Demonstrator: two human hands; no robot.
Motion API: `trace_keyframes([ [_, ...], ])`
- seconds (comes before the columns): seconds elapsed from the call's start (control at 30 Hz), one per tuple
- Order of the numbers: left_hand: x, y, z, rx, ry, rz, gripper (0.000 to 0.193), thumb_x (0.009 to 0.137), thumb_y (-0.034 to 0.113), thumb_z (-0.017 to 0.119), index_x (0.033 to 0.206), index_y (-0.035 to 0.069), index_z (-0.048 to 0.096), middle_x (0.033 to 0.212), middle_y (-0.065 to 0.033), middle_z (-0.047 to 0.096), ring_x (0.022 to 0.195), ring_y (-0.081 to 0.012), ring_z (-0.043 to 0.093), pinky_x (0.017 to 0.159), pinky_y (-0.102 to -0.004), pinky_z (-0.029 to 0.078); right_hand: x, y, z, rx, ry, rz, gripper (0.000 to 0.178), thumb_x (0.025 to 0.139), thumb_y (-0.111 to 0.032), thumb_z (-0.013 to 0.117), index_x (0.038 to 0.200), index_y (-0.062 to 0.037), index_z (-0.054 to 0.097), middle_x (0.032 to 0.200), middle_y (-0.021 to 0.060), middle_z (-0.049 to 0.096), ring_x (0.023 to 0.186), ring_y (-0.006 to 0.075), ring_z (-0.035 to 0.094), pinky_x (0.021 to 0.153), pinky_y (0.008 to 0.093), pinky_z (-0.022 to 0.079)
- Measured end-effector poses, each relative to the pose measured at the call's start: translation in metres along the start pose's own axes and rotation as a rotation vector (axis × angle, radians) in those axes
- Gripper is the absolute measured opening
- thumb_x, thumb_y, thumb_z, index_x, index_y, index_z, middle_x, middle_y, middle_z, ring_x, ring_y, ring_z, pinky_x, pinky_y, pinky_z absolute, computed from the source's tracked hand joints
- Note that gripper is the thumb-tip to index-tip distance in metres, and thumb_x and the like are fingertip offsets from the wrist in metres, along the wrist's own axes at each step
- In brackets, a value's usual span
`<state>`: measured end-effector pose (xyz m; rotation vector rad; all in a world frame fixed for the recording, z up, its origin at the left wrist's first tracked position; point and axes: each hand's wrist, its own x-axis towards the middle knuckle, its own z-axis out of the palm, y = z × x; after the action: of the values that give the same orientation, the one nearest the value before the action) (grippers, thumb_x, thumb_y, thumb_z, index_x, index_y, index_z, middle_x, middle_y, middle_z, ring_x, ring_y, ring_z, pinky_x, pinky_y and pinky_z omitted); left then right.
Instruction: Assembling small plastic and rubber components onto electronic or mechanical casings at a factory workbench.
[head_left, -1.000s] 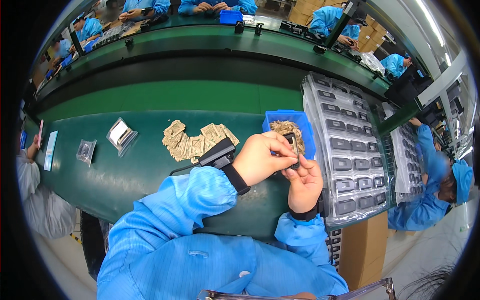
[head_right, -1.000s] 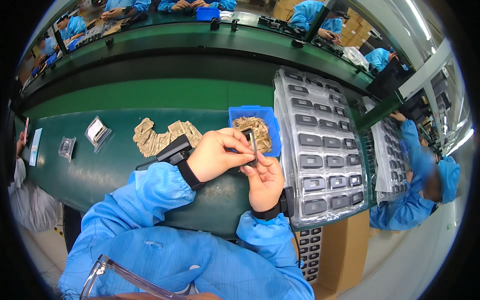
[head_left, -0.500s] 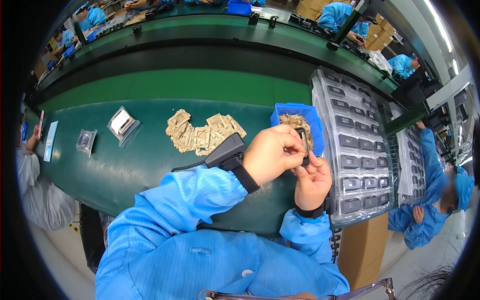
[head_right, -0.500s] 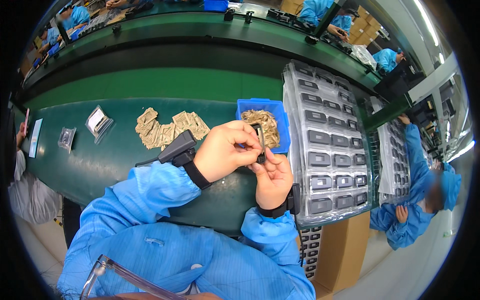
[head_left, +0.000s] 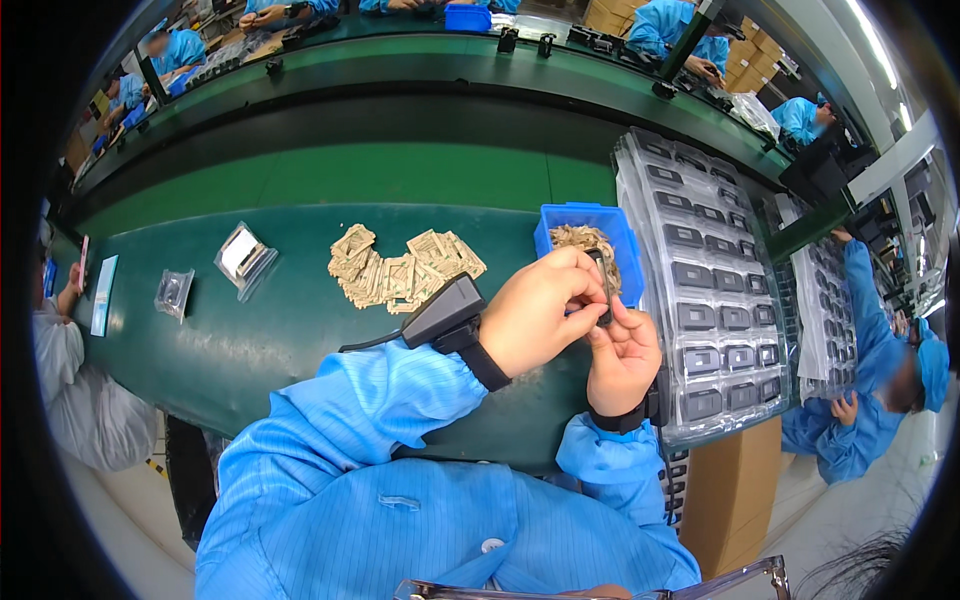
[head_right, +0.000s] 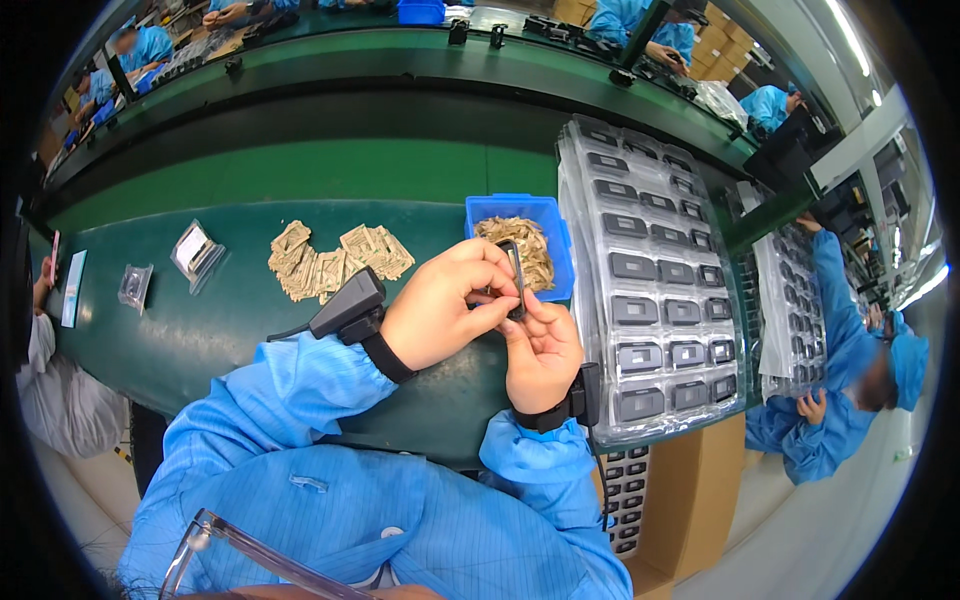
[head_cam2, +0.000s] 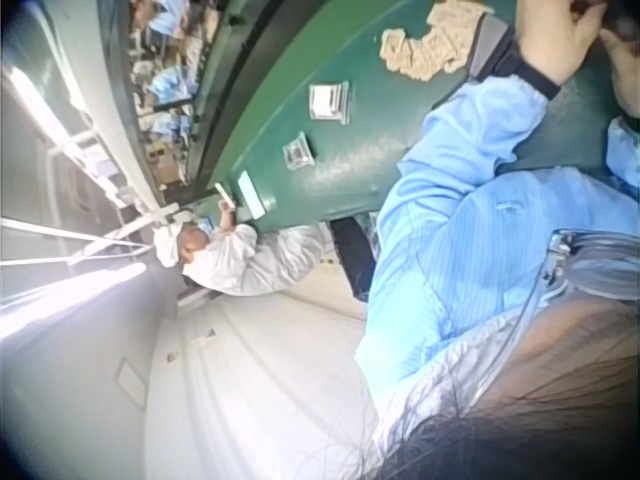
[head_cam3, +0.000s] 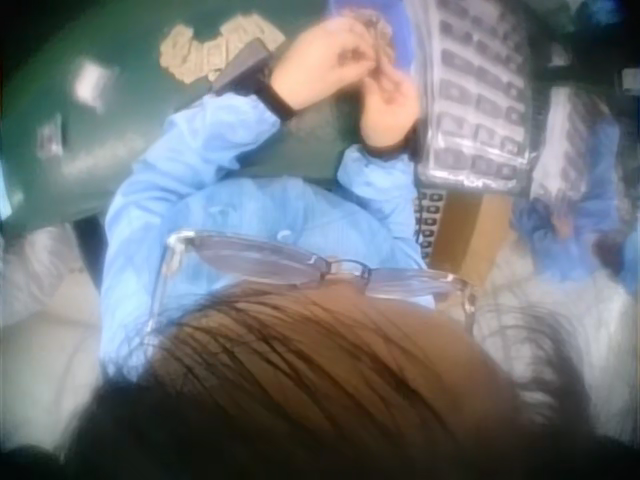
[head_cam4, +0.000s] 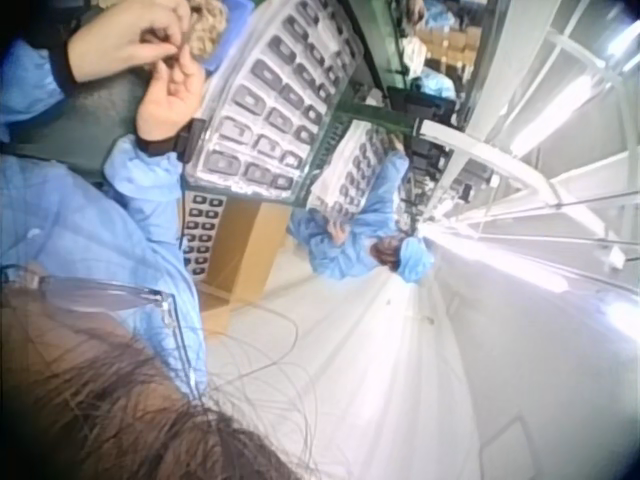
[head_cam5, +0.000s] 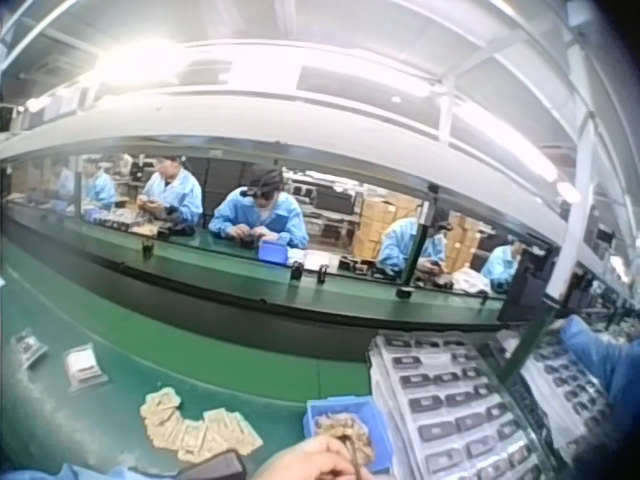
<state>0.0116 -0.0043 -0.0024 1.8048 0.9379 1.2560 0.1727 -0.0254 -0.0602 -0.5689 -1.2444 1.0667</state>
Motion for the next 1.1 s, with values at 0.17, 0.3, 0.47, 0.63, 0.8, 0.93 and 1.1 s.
trace_keyframes([
  [0.17,-0.001,0.000,0.004,0.184,0.045,0.134,0.009,0.086,-0.001,0.066,0.093,-0.002,0.060,0.103,-0.0118,0.057,0.083,-0.0214,0.065,0.070,-0.0302,0.055,0.000,-0.001,0.001,-0.019,-0.005,-0.006,0.035,0.091,0.015,0.057,0.125,0.0061,0.052,0.123,0.0208,0.062,0.114,0.0246,0.064,0.097,0.0343,0.054],
  [0.3,0.002,-0.004,0.006,0.318,0.185,0.254,0.013,0.083,-0.001,0.067,0.091,0.000,0.056,0.103,-0.0149,0.057,0.085,-0.0313,0.063,0.071,-0.0366,0.053,0.000,-0.005,0.006,-0.085,0.078,0.031,0.034,0.093,0.015,0.055,0.125,0.0056,0.052,0.123,0.0204,0.062,0.114,0.0259,0.064,0.094,0.0318,0.054],
  [0.47,0.016,-0.023,-0.018,0.618,0.241,0.235,0.012,0.085,0.003,0.065,0.093,0.001,0.056,0.091,-0.0139,0.060,0.087,-0.0366,0.061,0.075,-0.0431,0.050,0.003,-0.008,0.007,-0.148,0.240,0.022,0.030,0.096,0.009,0.053,0.126,0.0041,0.049,0.121,0.0190,0.063,0.111,0.0257,0.066,0.091,0.0306,0.055],
  [0.63,0.012,-0.032,-0.012,0.655,0.146,0.169,0.012,0.085,0.004,0.065,0.095,0.002,0.060,0.089,-0.0140,0.064,0.088,-0.0364,0.063,0.077,-0.0441,0.051,0.006,-0.010,0.007,-0.164,0.360,-0.020,0.031,0.099,0.002,0.053,0.129,0.0015,0.046,0.121,0.0166,0.060,0.107,0.0220,0.065,0.091,0.0298,0.054],
  [0.8,0.013,-0.029,-0.011,0.569,0.078,0.344,0.018,0.081,0.004,0.067,0.098,0.002,0.069,0.097,-0.0152,0.069,0.093,-0.0349,0.065,0.078,-0.0446,0.053,0.006,-0.011,0.006,-0.133,0.356,-0.054,0.036,0.099,0.003,0.051,0.134,0.0011,0.042,0.127,0.0173,0.056,0.113,0.0223,0.061,0.093,0.0306,0.052],
  [0.93,0.003,-0.007,-0.009,0.628,-0.075,0.243,0.021,0.080,0.009,0.069,0.100,0.003,0.072,0.100,-0.0137,0.071,0.094,-0.0320,0.066,0.082,-0.0422,0.054,0.007,-0.012,0.006,-0.105,0.364,-0.047,0.039,0.097,0.006,0.050,0.135,0.0014,0.042,0.128,0.0177,0.056,0.114,0.0236,0.061,0.094,0.0314,0.051],
  [1.1,-0.034,-0.009,0.018,0.775,-0.486,0.204,0.037,0.088,0.014,0.060,0.123,0.004,0.064,0.133,-0.0166,0.061,0.123,-0.0318,0.057,0.098,-0.0379,0.051,0.007,-0.010,0.005,-0.073,0.372,-0.075,0.040,0.096,0.007,0.050,0.135,0.0020,0.042,0.129,0.0177,0.056,0.114,0.0230,0.060,0.095,0.0325,0.051],
])
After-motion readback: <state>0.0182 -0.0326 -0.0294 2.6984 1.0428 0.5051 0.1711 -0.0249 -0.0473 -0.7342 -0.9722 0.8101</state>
